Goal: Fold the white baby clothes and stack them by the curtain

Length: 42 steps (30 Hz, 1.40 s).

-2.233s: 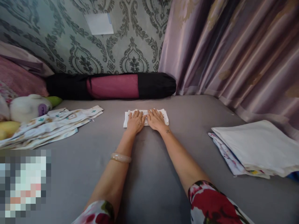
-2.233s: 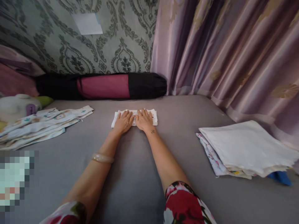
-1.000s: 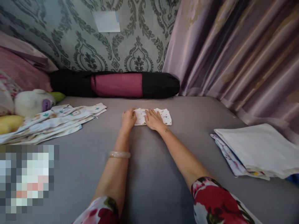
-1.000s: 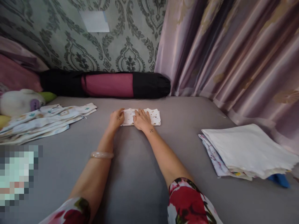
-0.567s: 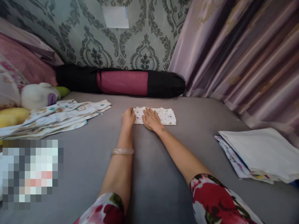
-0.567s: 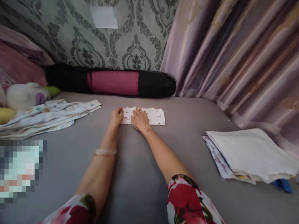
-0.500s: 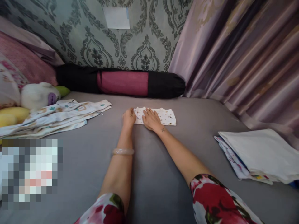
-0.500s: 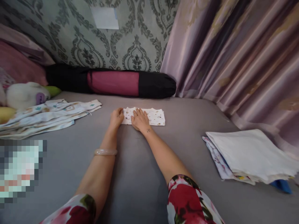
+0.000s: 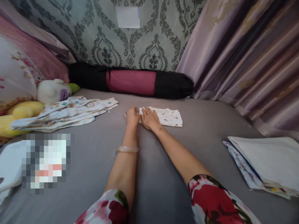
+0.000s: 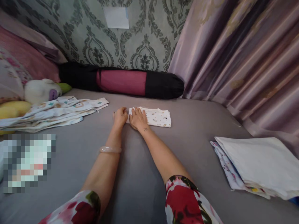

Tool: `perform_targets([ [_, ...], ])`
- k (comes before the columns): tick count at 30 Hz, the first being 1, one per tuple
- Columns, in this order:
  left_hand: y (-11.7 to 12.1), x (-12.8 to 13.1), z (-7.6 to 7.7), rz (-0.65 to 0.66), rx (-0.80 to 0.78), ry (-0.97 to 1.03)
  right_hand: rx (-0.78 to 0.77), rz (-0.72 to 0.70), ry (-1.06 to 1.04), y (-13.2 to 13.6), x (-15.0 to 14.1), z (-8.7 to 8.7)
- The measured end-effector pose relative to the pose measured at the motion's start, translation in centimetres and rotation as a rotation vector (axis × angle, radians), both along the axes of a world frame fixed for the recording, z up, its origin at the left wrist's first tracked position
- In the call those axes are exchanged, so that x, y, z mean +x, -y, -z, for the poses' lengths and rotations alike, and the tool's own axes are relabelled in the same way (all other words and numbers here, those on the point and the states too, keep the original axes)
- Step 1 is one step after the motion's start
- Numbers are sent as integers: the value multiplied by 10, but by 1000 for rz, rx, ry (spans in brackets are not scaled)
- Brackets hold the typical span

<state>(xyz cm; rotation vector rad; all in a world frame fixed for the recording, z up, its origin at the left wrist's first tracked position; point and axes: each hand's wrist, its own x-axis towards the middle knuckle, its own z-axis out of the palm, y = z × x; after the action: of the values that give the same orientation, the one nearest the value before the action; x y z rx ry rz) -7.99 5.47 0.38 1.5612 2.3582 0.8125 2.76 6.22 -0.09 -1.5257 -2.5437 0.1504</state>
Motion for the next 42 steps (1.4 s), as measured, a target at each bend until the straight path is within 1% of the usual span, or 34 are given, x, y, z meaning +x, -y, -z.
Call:
perform_targets([
  [3,0,-1,1,-16,-1,12,-10,-3,-5,-2,2,2],
  [7,-1,-3,-1,-54,15,52,-46,1,-9,-5,0,-6],
  [10,-1,-6,-2,-120,55,82,11,-18,-36,-4,-9,-10],
  [12,-1,-9,-3,-167,78,96,24,-42,-42,-2,-16,-9],
  [14,-2,-12,-2,-201,86,105,4,-59,-42,0,-22,-5],
  [18,-2,-13,-2,-197,81,99,-10,-62,-41,1,-25,2],
  [22,-2,-10,-5,-165,54,90,-68,-76,-15,-1,-24,-2],
  [24,-2,-8,-7,-130,62,89,-58,-67,-20,-1,-20,-6],
  [27,-5,-3,-8,-37,106,83,12,-29,-47,1,-5,-13],
  [29,-7,3,-7,49,138,67,34,-3,-53,3,10,-16],
  [32,-10,18,-5,207,155,31,19,38,-34,5,33,-16],
  [34,-10,27,-4,308,120,3,0,51,-18,6,42,-13],
  [37,-7,37,-4,428,16,-56,-29,63,-15,6,46,-8],
  [39,-5,39,-4,467,-24,-96,-32,76,-32,7,44,-6],
  [42,-5,38,-5,465,-26,-119,-26,86,-58,7,42,-6],
])
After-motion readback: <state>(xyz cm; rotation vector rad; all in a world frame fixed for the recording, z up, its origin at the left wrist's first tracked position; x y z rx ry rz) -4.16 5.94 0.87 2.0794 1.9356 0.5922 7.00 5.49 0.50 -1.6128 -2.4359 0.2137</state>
